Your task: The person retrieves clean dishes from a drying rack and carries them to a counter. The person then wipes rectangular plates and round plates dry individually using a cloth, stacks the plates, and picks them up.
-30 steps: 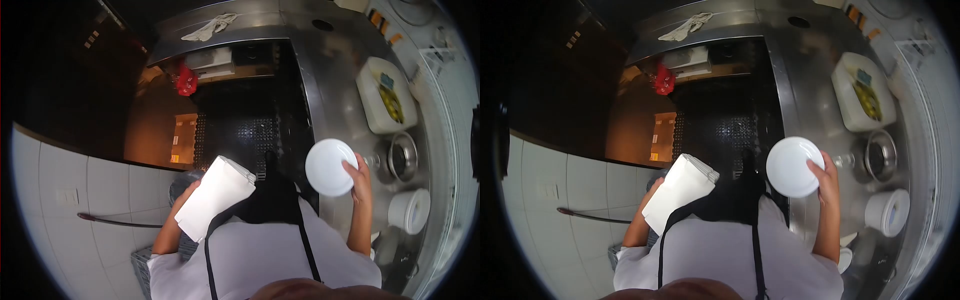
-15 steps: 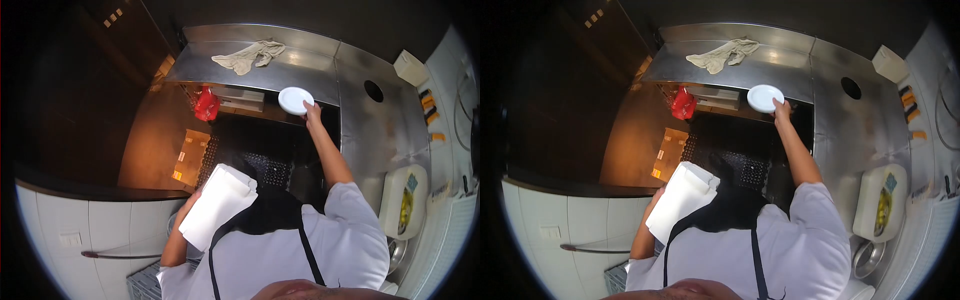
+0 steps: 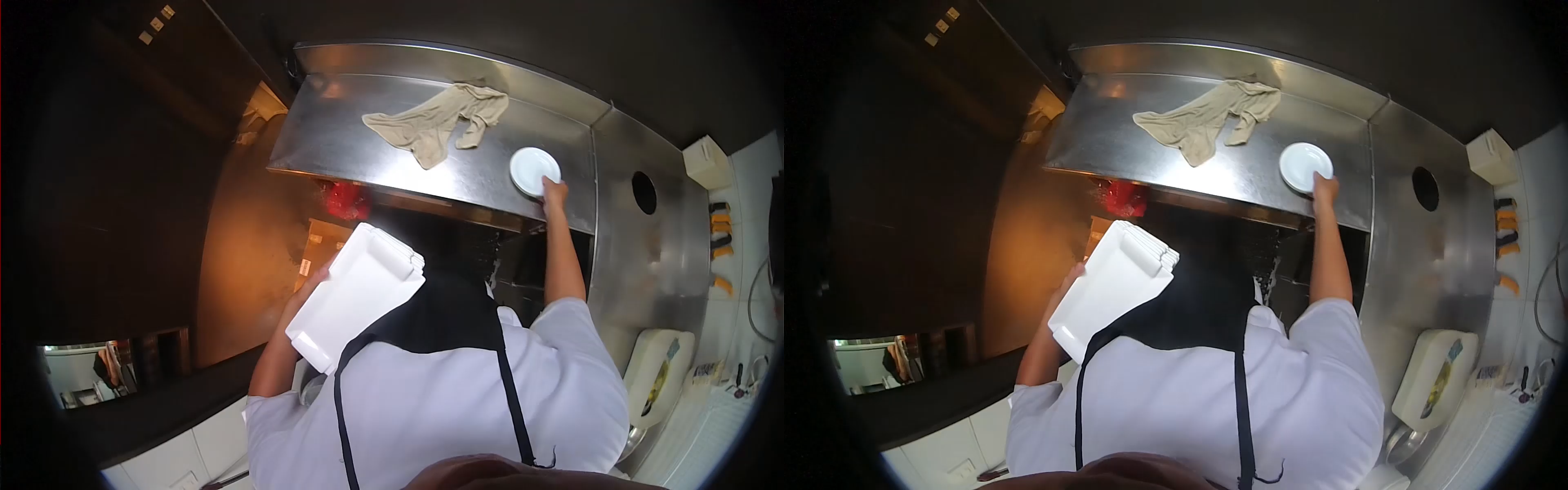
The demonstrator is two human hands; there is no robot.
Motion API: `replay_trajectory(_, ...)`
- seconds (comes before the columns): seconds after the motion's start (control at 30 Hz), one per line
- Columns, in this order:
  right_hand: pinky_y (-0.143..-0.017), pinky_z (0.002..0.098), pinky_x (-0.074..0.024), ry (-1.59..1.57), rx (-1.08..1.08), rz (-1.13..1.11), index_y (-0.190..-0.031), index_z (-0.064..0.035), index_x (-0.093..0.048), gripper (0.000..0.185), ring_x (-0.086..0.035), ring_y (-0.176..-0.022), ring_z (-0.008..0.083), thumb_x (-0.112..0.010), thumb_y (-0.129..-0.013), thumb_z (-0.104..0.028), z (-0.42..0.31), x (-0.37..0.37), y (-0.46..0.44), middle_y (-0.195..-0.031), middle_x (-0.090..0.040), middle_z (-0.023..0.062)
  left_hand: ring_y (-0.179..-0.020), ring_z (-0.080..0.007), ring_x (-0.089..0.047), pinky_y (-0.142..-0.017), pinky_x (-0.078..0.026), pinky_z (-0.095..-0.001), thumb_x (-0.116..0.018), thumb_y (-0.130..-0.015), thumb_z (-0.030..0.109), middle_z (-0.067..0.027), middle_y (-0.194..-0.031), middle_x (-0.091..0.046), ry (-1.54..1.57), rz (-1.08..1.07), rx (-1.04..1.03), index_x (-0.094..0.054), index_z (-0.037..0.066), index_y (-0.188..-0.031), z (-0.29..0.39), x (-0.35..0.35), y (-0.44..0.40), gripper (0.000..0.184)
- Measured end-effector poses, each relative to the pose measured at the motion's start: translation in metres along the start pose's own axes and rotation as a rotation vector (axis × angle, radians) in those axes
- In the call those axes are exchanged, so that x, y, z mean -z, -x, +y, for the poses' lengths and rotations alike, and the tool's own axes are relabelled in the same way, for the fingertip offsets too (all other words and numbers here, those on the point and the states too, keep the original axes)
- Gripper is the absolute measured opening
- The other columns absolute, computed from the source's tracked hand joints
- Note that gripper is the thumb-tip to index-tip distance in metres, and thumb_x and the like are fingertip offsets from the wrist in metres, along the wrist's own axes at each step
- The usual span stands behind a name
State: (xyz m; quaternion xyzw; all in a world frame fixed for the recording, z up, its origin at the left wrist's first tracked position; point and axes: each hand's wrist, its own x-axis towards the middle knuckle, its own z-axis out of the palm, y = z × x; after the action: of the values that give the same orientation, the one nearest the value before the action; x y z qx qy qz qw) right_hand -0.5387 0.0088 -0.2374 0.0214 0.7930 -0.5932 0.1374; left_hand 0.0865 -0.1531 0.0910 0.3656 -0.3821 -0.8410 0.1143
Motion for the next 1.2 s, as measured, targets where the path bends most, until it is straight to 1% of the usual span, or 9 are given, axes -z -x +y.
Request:
replay_trajectory(0.2, -0.094, 0.049, -0.0572, 1.011, 0.327, 0.28, -0.123, 0.0027, -0.066, 0.056, -0.069, -0.107, 0.0384, -0.082, -0.085, -0.035, -0.101, 0.021, 0.088, -0.119, -0.07, 0.022, -0.132, -0.0306, -0.06, -0.107, -0.052, -0.042, -0.069, -0.09, 0.062, -0.02, -0.148, -0.056, 0.122, 0.055, 0.053, -0.045, 0.004, -0.156, 0.024, 0.047, -0.059, 0.091)
replay_trajectory(0.37, -0.118, 0.0493, -0.0368, 0.74, 0.833, -0.193, -0.142, -0.0034, -0.06, 0.077, -0.048, -0.138, 0.0429, -0.087, -0.081, -0.042, -0.121, -0.157, 0.12, -0.147, -0.054, 0.0263, -0.132, -0.0319, -0.059, -0.108, -0.052, -0.0423, -0.073, -0.085, 0.065, -0.0207, -0.148, -0.056, 0.215, 0.135, 0.099, -0.046, 0.004, -0.156, 0.033, 0.072, -0.107, 0.097)
replay_trajectory(0.47, -0.11, 0.069, -0.0339, 0.786, 1.015, -0.299, -0.144, -0.0146, -0.06, 0.075, -0.041, -0.144, 0.0443, -0.082, -0.081, -0.05, -0.166, -0.252, 0.141, -0.151, -0.048, 0.0244, -0.13, -0.0329, -0.06, -0.107, -0.053, -0.0423, -0.073, -0.085, 0.066, -0.0212, -0.146, -0.058, 0.207, 0.141, 0.09, -0.047, 0.003, -0.155, 0.052, 0.055, -0.131, 0.098)
replay_trajectory(0.63, -0.099, 0.0542, -0.0483, 0.811, 1.149, -0.707, -0.109, -0.0039, -0.071, 0.025, -0.062, -0.113, 0.0418, -0.067, -0.091, -0.021, -0.148, -0.269, 0.027, -0.119, -0.067, 0.0215, -0.124, -0.0339, -0.064, -0.102, -0.056, -0.0407, -0.066, -0.091, 0.067, -0.0224, -0.143, -0.061, 0.133, 0.215, 0.104, -0.049, 0.003, -0.153, 0.07, 0.05, -0.154, 0.09)
replay_trajectory(0.77, -0.09, 0.0475, -0.0535, 1.31, 1.024, -0.187, -0.101, 0.0025, -0.071, 0.023, -0.065, -0.101, 0.0373, -0.068, -0.085, -0.013, -0.16, -0.202, -0.041, -0.105, -0.071, 0.0189, -0.126, -0.0312, -0.064, -0.103, -0.055, -0.0408, -0.057, -0.099, 0.066, -0.0204, -0.143, -0.061, 0.213, 0.044, 0.172, -0.05, 0.004, -0.153, 0.082, 0.086, -0.187, 0.083)
replay_trajectory(0.87, -0.093, 0.0472, -0.0536, 0.794, 1.207, -0.026, -0.112, 0.0029, -0.071, 0.03, -0.066, -0.105, 0.0387, -0.071, -0.088, -0.015, -0.239, -0.186, 0.073, -0.106, -0.073, 0.0206, -0.127, -0.0302, -0.063, -0.105, -0.053, -0.0418, -0.052, -0.102, 0.064, -0.0188, -0.144, -0.061, 0.193, 0.099, 0.247, -0.05, 0.004, -0.153, 0.094, 0.118, -0.217, 0.079)
replay_trajectory(0.93, -0.108, 0.0425, -0.0479, 0.63, 0.173, -0.758, -0.132, 0.0034, -0.066, 0.059, -0.065, -0.124, 0.0345, -0.071, -0.096, -0.044, -0.286, -0.193, 0.176, -0.134, -0.068, 0.0243, -0.127, -0.0305, -0.062, -0.106, -0.052, -0.043, -0.049, -0.104, 0.063, -0.0181, -0.144, -0.061, 0.213, 0.037, 0.308, -0.05, 0.004, -0.153, 0.102, 0.135, -0.249, 0.077)
replay_trajectory(1.0, -0.113, 0.0404, -0.044, 0.376, 0.059, -1.488, -0.144, 0.0016, -0.058, 0.073, -0.061, -0.129, 0.0307, -0.055, -0.103, -0.058, -0.265, -0.212, 0.219, -0.144, -0.061, 0.0225, -0.128, -0.0313, -0.062, -0.106, -0.052, -0.044, -0.048, -0.103, 0.064, -0.0184, -0.144, -0.061, 0.198, -0.015, 0.301, -0.051, 0.004, -0.152, 0.096, 0.161, -0.296, 0.077)
replay_trajectory(1.2, -0.114, 0.047, -0.0443, -0.507, -0.584, -1.226, -0.165, -0.0045, -0.02, 0.082, -0.052, -0.142, 0.0326, -0.049, -0.108, -0.055, -0.238, -0.281, 0.268, -0.162, -0.039, 0.0221, -0.128, -0.0332, -0.061, -0.108, -0.05, -0.0453, -0.051, -0.101, 0.063, -0.0191, -0.147, -0.058, 0.144, -0.201, 0.302, -0.048, 0.005, -0.154, 0.131, 0.149, -0.398, 0.078)
